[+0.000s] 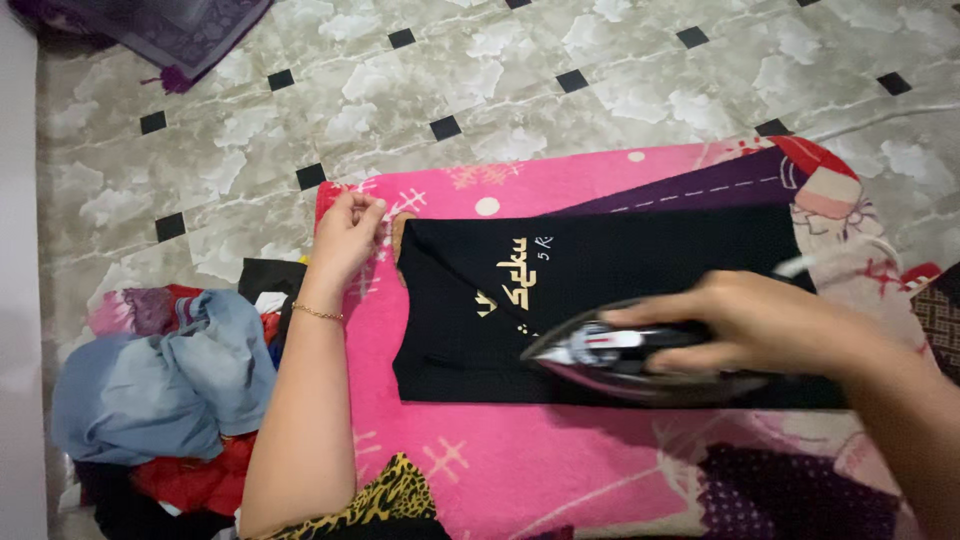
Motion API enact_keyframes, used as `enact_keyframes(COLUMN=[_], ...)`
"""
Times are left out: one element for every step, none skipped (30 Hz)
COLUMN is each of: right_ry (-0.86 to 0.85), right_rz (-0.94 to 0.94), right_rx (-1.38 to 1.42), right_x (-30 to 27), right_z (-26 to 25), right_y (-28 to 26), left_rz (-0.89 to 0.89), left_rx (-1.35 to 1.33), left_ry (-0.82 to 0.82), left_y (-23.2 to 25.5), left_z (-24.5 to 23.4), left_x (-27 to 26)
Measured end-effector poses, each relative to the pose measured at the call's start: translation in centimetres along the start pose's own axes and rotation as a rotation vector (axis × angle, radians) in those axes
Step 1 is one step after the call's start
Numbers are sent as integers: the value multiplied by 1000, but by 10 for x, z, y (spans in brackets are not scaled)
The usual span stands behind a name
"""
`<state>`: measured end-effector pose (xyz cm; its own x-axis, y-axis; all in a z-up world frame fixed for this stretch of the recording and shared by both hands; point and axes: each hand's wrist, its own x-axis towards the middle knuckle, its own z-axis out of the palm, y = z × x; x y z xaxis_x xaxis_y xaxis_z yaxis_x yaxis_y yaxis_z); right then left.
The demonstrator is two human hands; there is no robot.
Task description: The person irons a black t-shirt on a pink patterned cloth laid on the floor. They smooth the fabric, iron both sides, and then fold the shirt neatly.
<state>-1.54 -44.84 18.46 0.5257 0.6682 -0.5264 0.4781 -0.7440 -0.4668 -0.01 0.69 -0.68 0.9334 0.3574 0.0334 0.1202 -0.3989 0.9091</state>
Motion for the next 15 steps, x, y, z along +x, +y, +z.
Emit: enact_keyframes(right_ry=[0, -26, -48, -69, 19, 109, 199, 256, 313, 372, 385, 399, 462, 525, 535], right_rz=[91, 188, 289, 390, 470, 548, 621, 583, 547, 511, 470, 429, 359, 289, 247], right_rx=[26, -91, -204, -314, -216, -118, -16, 16, 49, 82, 54, 26, 88, 152, 163], right_x=[-9, -17, -31, -40, -42, -44, -43, -40, -35, -29, -21, -12, 0, 12, 24], right_z=[1, 2, 2, 4, 7, 10, 11, 12, 12, 9, 4, -1, -6, -11, -17], right_y=[10, 19, 30, 38, 42, 44, 45, 42, 38, 32, 24, 15, 5, -5, -11], left_rz=[22, 44, 63, 82, 98, 104, 108, 113, 154, 196, 239, 245, 250, 254, 312], left_rx=[62, 124, 159, 194, 229, 283, 343, 402, 457, 511, 564, 604, 646, 687, 662], left_ry=[16, 32, 43, 54, 69, 80, 88, 96, 125, 153, 184, 168, 152, 136, 114], left_y=[2, 4, 7, 12, 17, 24, 31, 40, 49, 60, 71, 83, 93, 102, 111], left_z=[1, 3, 6, 9, 9, 11, 13, 15, 19, 22, 26, 31, 38, 48, 60], left_x=[0, -1, -2, -5, -8, -12, -17, -23, -30, -37, -43, -50, -59, -68, -78])
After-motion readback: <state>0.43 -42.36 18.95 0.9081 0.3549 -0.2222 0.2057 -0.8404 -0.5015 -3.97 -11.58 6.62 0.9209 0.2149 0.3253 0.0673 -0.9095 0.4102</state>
